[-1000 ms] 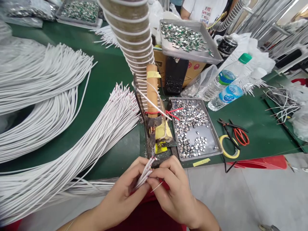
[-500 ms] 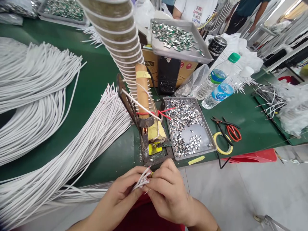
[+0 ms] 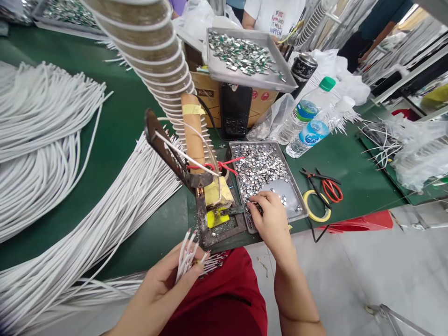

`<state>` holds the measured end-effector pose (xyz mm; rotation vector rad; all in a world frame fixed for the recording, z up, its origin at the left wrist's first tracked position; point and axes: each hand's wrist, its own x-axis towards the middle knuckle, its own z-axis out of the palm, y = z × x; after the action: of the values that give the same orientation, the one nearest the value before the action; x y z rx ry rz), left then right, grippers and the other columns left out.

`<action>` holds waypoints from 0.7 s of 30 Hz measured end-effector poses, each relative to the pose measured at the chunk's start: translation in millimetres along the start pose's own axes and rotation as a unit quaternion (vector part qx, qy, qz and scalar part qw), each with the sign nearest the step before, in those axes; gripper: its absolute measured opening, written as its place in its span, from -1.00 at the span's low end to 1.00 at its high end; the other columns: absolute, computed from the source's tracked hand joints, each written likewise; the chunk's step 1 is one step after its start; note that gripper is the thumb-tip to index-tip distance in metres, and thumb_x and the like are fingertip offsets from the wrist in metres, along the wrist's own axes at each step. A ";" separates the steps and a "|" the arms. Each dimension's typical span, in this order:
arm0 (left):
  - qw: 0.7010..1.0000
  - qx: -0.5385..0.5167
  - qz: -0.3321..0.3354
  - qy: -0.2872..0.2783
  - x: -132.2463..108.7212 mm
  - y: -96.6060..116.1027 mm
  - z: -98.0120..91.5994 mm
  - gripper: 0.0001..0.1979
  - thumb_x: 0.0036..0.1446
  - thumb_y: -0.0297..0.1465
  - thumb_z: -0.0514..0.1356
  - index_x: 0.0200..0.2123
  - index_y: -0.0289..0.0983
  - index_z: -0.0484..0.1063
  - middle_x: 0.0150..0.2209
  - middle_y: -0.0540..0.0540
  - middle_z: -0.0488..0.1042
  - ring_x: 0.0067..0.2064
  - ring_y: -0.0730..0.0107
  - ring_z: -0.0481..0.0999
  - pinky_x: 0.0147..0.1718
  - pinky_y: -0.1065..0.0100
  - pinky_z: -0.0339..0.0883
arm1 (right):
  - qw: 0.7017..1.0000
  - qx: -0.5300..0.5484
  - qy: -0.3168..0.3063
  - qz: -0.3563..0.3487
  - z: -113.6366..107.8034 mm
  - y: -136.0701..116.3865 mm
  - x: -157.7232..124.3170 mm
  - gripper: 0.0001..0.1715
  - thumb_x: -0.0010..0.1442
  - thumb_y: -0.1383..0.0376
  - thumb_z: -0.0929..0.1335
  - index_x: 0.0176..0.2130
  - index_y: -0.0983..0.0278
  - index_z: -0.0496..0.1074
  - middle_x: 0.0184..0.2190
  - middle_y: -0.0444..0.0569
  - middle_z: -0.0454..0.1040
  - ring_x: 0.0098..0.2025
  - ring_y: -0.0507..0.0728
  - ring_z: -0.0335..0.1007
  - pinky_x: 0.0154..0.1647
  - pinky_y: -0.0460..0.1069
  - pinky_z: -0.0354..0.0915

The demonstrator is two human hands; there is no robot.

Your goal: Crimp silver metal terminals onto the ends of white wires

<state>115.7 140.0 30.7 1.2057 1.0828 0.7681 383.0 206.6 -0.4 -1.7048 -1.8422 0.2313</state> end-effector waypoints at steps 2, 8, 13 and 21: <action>1.000 0.000 -0.017 0.015 0.7 2.8 0.3 -0.85 0.35 -0.38 0.22 -0.27 -0.21 0.58 -0.31 -0.01 0.50 -0.28 0.31 0.47 -0.19 0.42 0.37 | 1.000 0.008 -0.007 0.001 -0.4 0.3 2.0 -0.81 0.38 0.20 0.39 -0.24 0.19 0.59 -0.21 0.05 0.60 -0.12 0.28 0.54 -0.04 0.18 0.44; 0.996 -0.029 -0.078 0.038 5.9 5.0 1.7 -0.83 0.24 -0.29 0.28 -0.37 -0.23 0.48 -0.44 0.08 0.35 -0.42 0.40 0.27 -0.36 0.40 0.24 | 0.997 0.072 0.008 0.001 -11.9 -22.2 -18.7 -0.91 0.42 0.31 0.38 -0.15 0.17 0.53 -0.26 -0.07 0.59 -0.29 0.12 0.49 -0.22 0.03 0.43; 0.997 -0.042 -0.043 0.047 12.2 12.9 -0.1 -0.81 0.27 -0.33 0.25 -0.41 -0.22 0.43 -0.39 0.06 0.33 -0.39 0.39 0.26 -0.35 0.39 0.23 | 0.979 0.195 0.020 -0.061 -11.6 -52.4 -49.6 -0.77 0.39 0.46 0.39 -0.07 0.13 0.51 -0.20 -0.09 0.60 -0.14 0.11 0.54 -0.13 0.01 0.45; 0.996 -0.076 -0.031 0.034 11.1 8.6 -1.8 -0.85 0.30 -0.39 0.23 -0.37 -0.20 0.42 -0.28 -0.02 0.45 -0.26 0.32 0.40 -0.22 0.39 0.33 | 0.975 0.051 0.201 -0.076 -0.2 -44.4 -42.2 -0.61 0.33 0.53 0.44 0.03 0.12 0.57 -0.14 -0.03 0.62 -0.12 0.16 0.55 -0.07 0.10 0.46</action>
<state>118.4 152.7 36.4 1.0197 1.0925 0.8343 345.0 159.5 9.4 -1.4106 -1.6163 -0.0785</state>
